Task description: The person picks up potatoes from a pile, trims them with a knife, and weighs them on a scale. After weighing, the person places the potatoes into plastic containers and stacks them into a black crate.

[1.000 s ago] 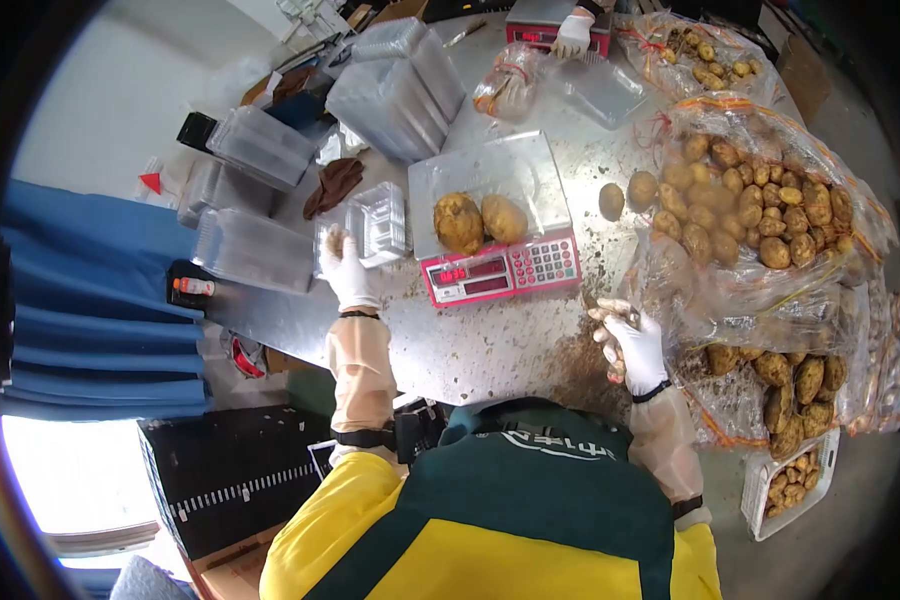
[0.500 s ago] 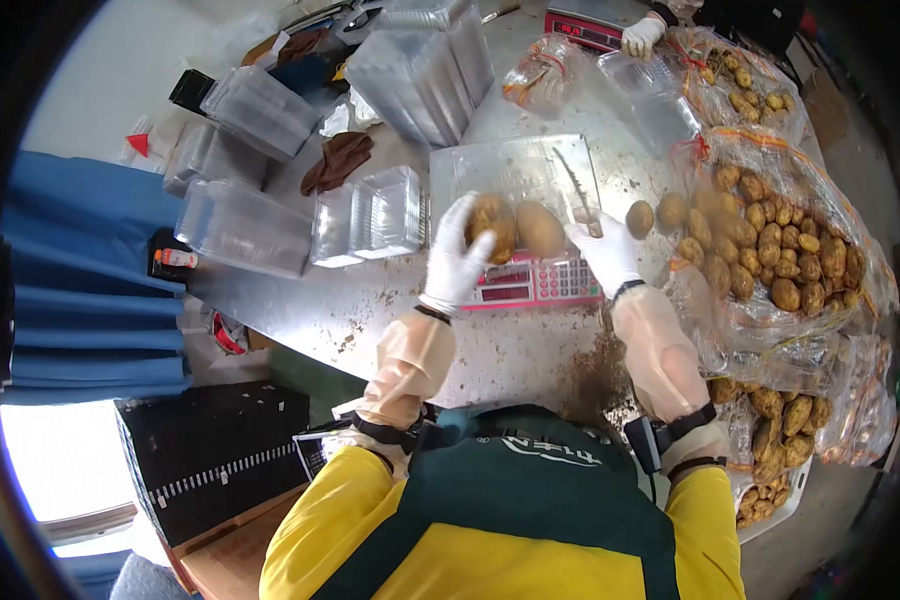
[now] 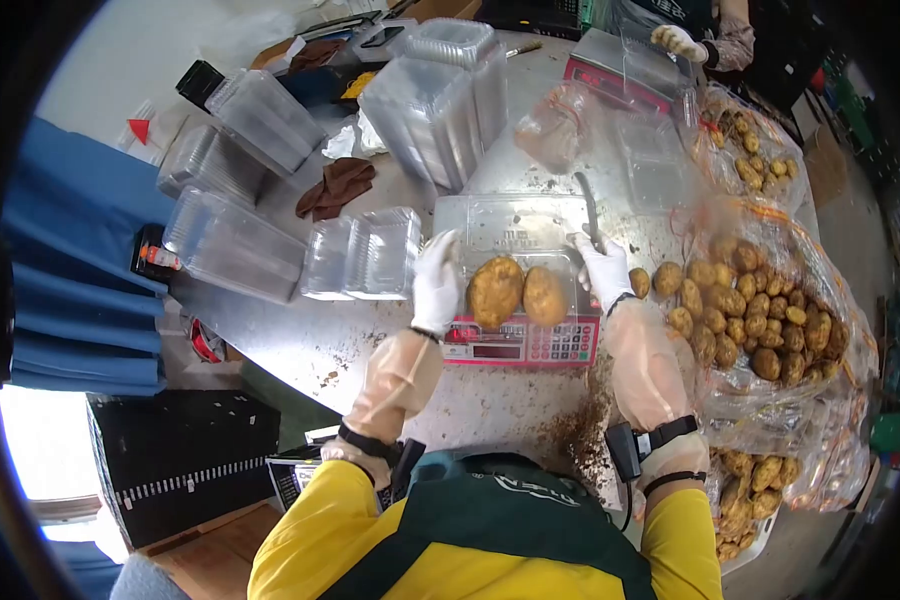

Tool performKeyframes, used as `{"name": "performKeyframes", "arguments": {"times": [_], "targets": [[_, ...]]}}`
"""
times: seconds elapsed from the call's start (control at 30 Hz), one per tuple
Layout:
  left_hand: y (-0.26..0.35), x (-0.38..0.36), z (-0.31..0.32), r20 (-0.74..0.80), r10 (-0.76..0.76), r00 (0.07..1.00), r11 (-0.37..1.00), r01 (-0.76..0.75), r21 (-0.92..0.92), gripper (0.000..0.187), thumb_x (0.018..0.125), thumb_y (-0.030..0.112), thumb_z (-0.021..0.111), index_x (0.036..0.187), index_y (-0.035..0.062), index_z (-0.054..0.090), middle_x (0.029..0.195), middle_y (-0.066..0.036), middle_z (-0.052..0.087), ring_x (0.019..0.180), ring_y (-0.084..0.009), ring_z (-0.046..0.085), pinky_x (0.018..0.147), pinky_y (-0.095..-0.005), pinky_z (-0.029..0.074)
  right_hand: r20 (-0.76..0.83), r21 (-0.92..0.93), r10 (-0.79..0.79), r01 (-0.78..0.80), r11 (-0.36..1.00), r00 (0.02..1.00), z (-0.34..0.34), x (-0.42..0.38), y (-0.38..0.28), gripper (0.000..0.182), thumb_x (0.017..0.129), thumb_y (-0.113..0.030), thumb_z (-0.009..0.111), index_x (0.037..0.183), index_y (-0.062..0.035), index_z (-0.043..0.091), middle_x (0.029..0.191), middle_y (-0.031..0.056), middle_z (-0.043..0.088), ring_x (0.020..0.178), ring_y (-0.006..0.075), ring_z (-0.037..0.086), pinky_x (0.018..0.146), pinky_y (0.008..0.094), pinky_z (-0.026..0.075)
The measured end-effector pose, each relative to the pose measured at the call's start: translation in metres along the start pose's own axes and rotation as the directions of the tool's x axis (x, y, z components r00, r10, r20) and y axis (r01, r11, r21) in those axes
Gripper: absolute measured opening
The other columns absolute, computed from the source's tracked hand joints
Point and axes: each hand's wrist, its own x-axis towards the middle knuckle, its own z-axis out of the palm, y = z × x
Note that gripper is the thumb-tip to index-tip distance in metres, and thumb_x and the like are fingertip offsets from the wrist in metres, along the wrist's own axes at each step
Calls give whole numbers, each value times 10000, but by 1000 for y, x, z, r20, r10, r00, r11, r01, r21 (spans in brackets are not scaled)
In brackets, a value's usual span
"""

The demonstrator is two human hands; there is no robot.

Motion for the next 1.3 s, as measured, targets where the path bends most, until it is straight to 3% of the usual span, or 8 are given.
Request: {"name": "performKeyframes", "arguments": {"times": [0.1, 0.27, 0.4, 0.67, 0.73, 0.93, 1.07, 1.3], "targets": [[-21, -49, -9, -145, -249, 957, 967, 237, -98, 364, 896, -30, 464, 1254, -14, 531, 1119, -149, 638, 1037, -231, 610, 922, -311, 461, 79, 130, 10, -20, 991, 997, -5, -11, -30, 343, 942, -246, 601, 1253, -102, 592, 594, 7, 546, 397, 77, 434, 358, 237, 334], [22, -73, -53, 542, -515, 664, 341, 739, -581, 297, 994, 232, 483, 1190, 11, 516, 998, -174, 633, 851, -244, 669, 756, -327, 549, 99, 92, 20, -30, 995, 995, -7, -55, -64, 290, 926, -225, 614, 1185, -95, 630, 548, -11, 521, 400, 70, 439, 352, 225, 314], [49, -69, -53, 650, -512, 561, 110, 794, -598, 289, 989, 245, 497, 1154, 8, 491, 909, -163, 624, 827, -282, 678, 726, -378, 574, 112, -231, 28, -2, 973, 993, -21, -85, -17, 215, 889, -201, 660, 1056, -69, 625, 594, 10, 584, 393, 73, 450, 342, 222, 312], [21, -95, -21, 604, -521, 604, 81, 739, -669, 99, 885, 67, 624, 909, 16, 542, 769, -90, 621, 692, -217, 677, 645, -356, 589, 231, 14, 217, -226, 974, 948, -25, -109, -1, 98, 893, -43, 596, 990, -38, 586, 745, 51, 596, 529, 121, 569, 382, 230, 383], [19, -95, -19, 660, -501, 559, -111, 715, -690, 84, 858, 55, 643, 848, 39, 561, 706, -68, 611, 624, -185, 646, 630, -344, 586, 224, -20, 232, -233, 972, 947, -23, -110, -1, 94, 885, -18, 588, 973, -45, 569, 740, 50, 592, 542, 123, 568, 386, 230, 382], [11, -110, -24, 624, -524, 580, -164, 650, -742, 157, 846, 33, 638, 935, 119, 540, 831, -23, 613, 748, -142, 605, 731, -379, 539, 274, -63, 51, -35, 997, 960, -7, -130, -11, 203, 891, 24, 537, 1072, -58, 495, 701, 6, 506, 491, 67, 434, 405, 206, 358], [30, -139, -48, 596, -388, 703, -660, 238, -712, 209, 886, 268, 644, 1051, 174, 556, 1008, 13, 620, 1000, -194, 582, 909, -438, 447, 391, -136, -59, 121, 983, 918, 25, -179, -30, 423, 884, 43, 555, 1284, -36, 444, 827, 25, 548, 480, 62, 425, 409, 211, 362], [57, -193, -107, 311, -553, 773, -576, -84, -813, 639, 862, 366, 687, 1353, 79, 395, 1324, -161, 502, 1193, -302, 524, 1039, -479, 414, 737, -273, -35, 345, 898, 675, 97, -267, -32, 258, 841, 31, 654, 1065, -33, 544, 802, 15, 601, 568, 66, 578, 428, 174, 364]]}}
